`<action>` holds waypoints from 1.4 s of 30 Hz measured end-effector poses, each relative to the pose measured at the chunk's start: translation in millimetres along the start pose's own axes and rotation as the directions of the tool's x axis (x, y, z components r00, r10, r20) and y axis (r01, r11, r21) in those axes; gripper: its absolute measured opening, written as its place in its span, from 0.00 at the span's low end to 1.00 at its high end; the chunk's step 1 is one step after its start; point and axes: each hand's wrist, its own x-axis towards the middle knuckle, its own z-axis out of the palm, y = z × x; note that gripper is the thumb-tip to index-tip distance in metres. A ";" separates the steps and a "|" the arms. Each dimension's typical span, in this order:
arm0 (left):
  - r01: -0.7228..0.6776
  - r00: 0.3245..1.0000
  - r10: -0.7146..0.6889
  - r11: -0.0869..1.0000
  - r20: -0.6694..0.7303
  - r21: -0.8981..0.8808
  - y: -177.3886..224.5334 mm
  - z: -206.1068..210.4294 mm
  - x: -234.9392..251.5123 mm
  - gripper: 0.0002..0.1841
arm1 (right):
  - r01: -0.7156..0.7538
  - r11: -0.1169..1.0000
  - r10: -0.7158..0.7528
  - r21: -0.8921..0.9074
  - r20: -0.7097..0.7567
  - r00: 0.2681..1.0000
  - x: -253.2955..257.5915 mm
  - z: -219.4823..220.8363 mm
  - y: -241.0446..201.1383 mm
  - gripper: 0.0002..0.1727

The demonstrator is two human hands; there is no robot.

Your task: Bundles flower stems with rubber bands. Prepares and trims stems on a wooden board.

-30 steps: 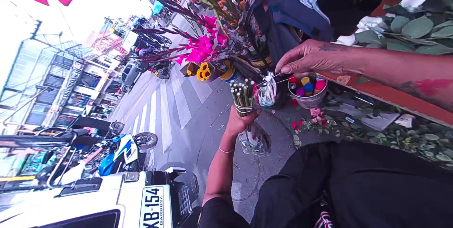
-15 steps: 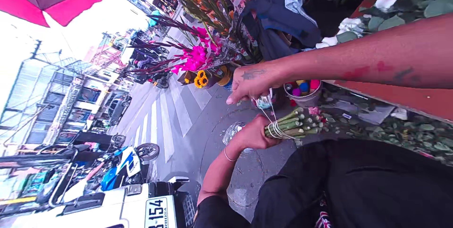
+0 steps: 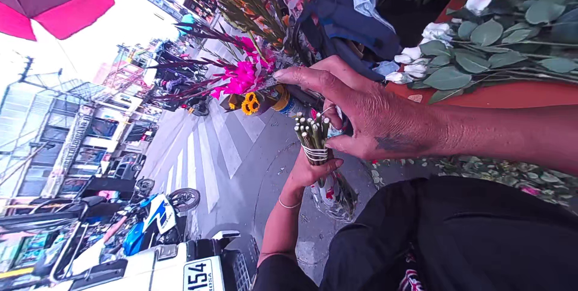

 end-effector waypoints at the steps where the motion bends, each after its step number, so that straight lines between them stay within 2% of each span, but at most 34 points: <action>1: 0.016 1.000 -0.016 1.000 0.016 -0.009 -1.3 0.7 2.0 0.12 | -0.019 1.000 0.019 -0.004 0.028 0.999 1.4 -5.2 0.4 0.57; 5: 0.079 0.993 -0.078 0.997 0.094 -0.010 -8.9 5.8 10.0 0.11 | -0.012 1.000 0.011 0.005 0.162 0.987 2.3 -34.7 4.2 0.54; 7: 0.102 0.992 -0.104 0.994 0.065 0.029 -13.2 9.1 18.4 0.10 | 0.129 0.989 -0.119 -0.068 0.130 0.984 -6.2 -36.5 11.2 0.49; 9: 0.120 0.992 -0.122 0.992 0.032 0.045 -16.7 12.5 28.5 0.10 | 0.267 0.939 -0.257 -0.218 0.076 0.963 -18.4 -34.6 22.9 0.41; 11: 0.110 0.994 -0.111 0.993 0.012 0.038 -18.2 14.5 39.0 0.12 | 0.271 0.917 -0.286 -0.291 -0.009 0.958 -35.0 -30.3 37.6 0.34; 13: 0.099 0.995 -0.099 0.995 -0.004 0.010 -15.3 19.1 51.1 0.12 | 0.186 0.943 -0.231 -0.275 -0.144 0.962 -62.0 -13.6 51.3 0.24; 14: 0.095 0.995 -0.096 0.995 -0.006 -0.003 -12.6 23.0 58.9 0.13 | 0.111 0.972 -0.154 -0.205 -0.210 0.965 -76.9 -1.4 57.4 0.19; 16: 0.104 0.995 -0.104 0.994 0.010 -0.031 -10.6 33.0 75.3 0.14 | -0.027 0.999 0.033 0.021 -0.354 0.935 -100.0 23.7 69.9 0.16; 18: 0.113 0.992 -0.109 0.991 0.059 -0.067 -14.8 41.9 90.1 0.15 | -0.091 0.964 0.187 0.249 -0.396 0.899 -109.0 33.2 83.9 0.16; 19: 0.115 0.990 -0.107 0.990 0.094 -0.084 -18.0 43.6 96.5 0.15 | -0.127 0.902 0.288 0.412 -0.357 0.889 -108.2 28.4 88.8 0.15; 20: 0.116 0.986 -0.102 0.988 0.133 -0.101 -21.2 44.0 103.5 0.14 | -0.187 0.766 0.433 0.615 -0.279 0.857 -104.9 17.8 92.5 0.15; 21: 0.117 0.979 -0.092 0.984 0.185 -0.133 -24.8 44.3 111.1 0.11 | -0.250 0.530 0.603 0.810 -0.153 0.783 -102.0 3.5 97.1 0.12; 22: 0.119 0.970 -0.079 0.979 0.231 -0.165 -27.3 44.3 117.3 0.09 | -0.275 0.282 0.746 0.919 -0.030 0.665 -102.1 -9.6 104.3 0.08; 23: 0.122 0.962 -0.068 0.974 0.265 -0.192 -27.6 43.5 121.0 0.07 | -0.285 0.148 0.840 0.947 0.032 0.542 -106.2 -18.0 112.7 0.07; 24: 0.123 0.954 -0.057 0.970 0.296 -0.211 -26.4 42.4 124.6 0.07 | -0.320 0.140 0.885 0.937 0.026 0.464 -114.4 -21.7 120.0 0.12; 25: 0.121 0.944 -0.038 0.964 0.329 -0.236 -26.8 42.9 129.8 0.07 | -0.363 0.219 0.885 0.906 -0.029 0.464 -124.4 -23.9 121.3 0.21; 28: 0.123 0.895 0.022 0.948 0.445 -0.295 -42.4 55.0 142.1 0.06 | -0.447 0.646 0.685 0.619 -0.211 0.697 -131.0 -27.0 85.2 0.51; 29: 0.124 0.878 0.031 0.949 0.478 -0.289 -49.4 60.8 144.5 0.07 | -0.428 0.756 0.605 0.496 -0.279 0.746 -124.2 -25.7 70.1 0.58; 30: 0.119 0.860 0.033 0.957 0.510 -0.263 -55.9 67.8 146.9 0.09 | -0.410 0.816 0.553 0.406 -0.345 0.759 -117.8 -25.2 56.3 0.60; 31: 0.115 0.834 0.025 0.969 0.552 -0.218 -60.0 76.9 147.1 0.12 | -0.398 0.835 0.538 0.379 -0.415 0.734 -113.9 -23.9 43.1 0.59; 32: 0.122 0.804 0.014 0.975 0.595 -0.187 -63.8 87.2 144.8 0.14 | -0.372 0.833 0.545 0.410 -0.491 0.680 -113.6 -20.4 32.2 0.53; 34: 0.111 0.746 0.028 0.980 0.666 -0.165 -67.1 113.9 141.9 0.12 | -0.243 0.834 0.535 0.495 -0.618 0.576 -123.9 -13.0 16.5 0.30; 35: 0.100 0.706 0.048 0.981 0.706 -0.167 -69.1 125.3 141.1 0.12 | -0.201 0.843 0.518 0.500 -0.650 0.556 -133.9 -10.2 8.7 0.20; 37: 0.099 0.596 0.091 0.978 0.798 -0.184 -72.4 146.0 136.2 0.16 | -0.174 0.878 0.465 0.447 -0.704 0.537 -157.7 -3.2 -11.1 0.08; 39: 0.147 0.459 0.101 0.971 0.883 -0.188 -69.0 176.5 126.0 0.19 | -0.192 0.917 0.399 0.350 -0.796 0.454 -181.7 3.6 -37.8 0.08; 42: 0.120 0.369 0.100 0.981 0.924 -0.154 -54.8 231.8 104.0 0.18 | -0.284 0.932 0.301 0.226 -0.919 0.255 -215.5 4.6 -82.1 0.10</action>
